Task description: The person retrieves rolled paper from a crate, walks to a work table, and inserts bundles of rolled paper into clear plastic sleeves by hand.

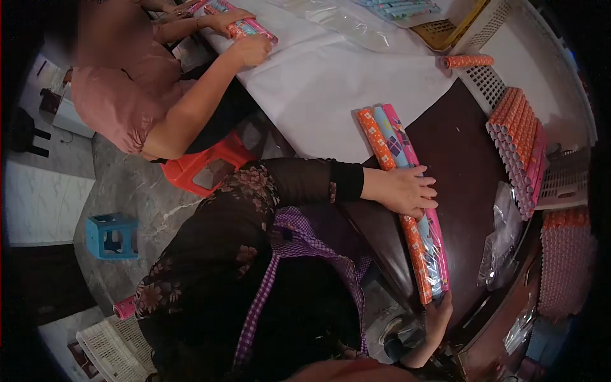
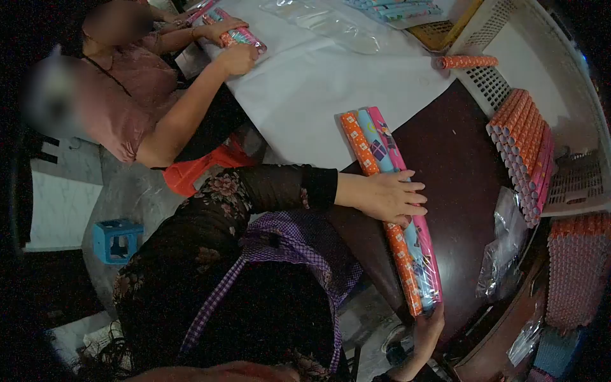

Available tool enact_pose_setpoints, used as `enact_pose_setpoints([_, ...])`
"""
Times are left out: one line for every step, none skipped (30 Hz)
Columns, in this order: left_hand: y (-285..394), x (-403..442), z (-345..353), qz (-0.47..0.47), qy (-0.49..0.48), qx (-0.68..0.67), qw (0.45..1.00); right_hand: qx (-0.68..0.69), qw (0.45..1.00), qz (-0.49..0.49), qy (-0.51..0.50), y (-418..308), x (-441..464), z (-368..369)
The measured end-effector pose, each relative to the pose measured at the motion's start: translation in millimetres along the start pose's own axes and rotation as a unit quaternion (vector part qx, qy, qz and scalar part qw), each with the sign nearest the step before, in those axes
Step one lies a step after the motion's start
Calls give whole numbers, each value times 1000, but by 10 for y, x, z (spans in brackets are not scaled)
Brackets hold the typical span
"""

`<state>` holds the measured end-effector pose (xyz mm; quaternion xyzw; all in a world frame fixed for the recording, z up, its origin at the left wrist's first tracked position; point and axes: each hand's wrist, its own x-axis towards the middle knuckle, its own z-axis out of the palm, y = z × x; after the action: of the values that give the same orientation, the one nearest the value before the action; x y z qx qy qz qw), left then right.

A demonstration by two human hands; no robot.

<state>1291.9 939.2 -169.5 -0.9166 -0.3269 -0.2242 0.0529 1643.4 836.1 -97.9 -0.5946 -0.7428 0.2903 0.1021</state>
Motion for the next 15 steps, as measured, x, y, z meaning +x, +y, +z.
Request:
enact_pose_setpoints([-8, 2, -13, 16, -8, 10, 1000, 11, 1000, -5, 8, 36, -15, 10])
enact_pose_setpoints([-8, -1, -23, 17, -8, 8, 1000, 23, 1000, -9, 17, 77, -33, 19])
enact_pose_setpoints([-3, -8, -45, 5, 7, -2, 1000, 23, 1000, -4, 17, 114, -36, 28])
enact_pose_setpoints([2, -11, -50, -6, 22, -15, 1000, 6, 1000, 1, 15, 152, -27, 33])
enact_pose_setpoints([-18, -13, -48, 1, 22, -26, 999, -13, 1000, 11, 15, 205, -49, 41])
enact_pose_setpoints([-36, 3, -105, -20, 9, -73, 997, -4, 997, -59, 43, 266, -76, 62])
enact_pose_setpoints([-44, 19, -114, -36, -5, -122, 992, -67, 996, -34, 50, 250, -99, 81])
enact_pose_setpoints([-47, -5, -106, -61, 50, -116, 990, -128, 990, -10, 57, 280, -148, 104])
enact_pose_setpoints([-84, -61, -126, -88, 102, -106, 985, -111, 985, -61, 113, 592, -173, 234])
enact_pose_setpoints([-152, -110, -222, -148, 146, -126, 970, -109, 986, -48, 118, 606, -245, 257])
enact_pose_setpoints([-263, -204, -333, -210, 188, -142, 949, -108, 982, -62, 144, 568, -281, 313])
enact_pose_setpoints([-451, -367, -406, -287, 222, -220, 906, -106, 977, -77, 167, 543, -319, 358])
enact_pose_setpoints([-671, -537, -472, -362, 251, -293, 849, -101, 978, -70, 168, 590, -362, 401])
enact_pose_setpoints([-907, -702, -514, -422, 257, -289, 820, -143, 966, -100, 192, 681, -395, 441])
enact_pose_setpoints([-1066, -821, -548, -481, 263, -283, 787, -185, 950, -131, 216, 731, -418, 472])
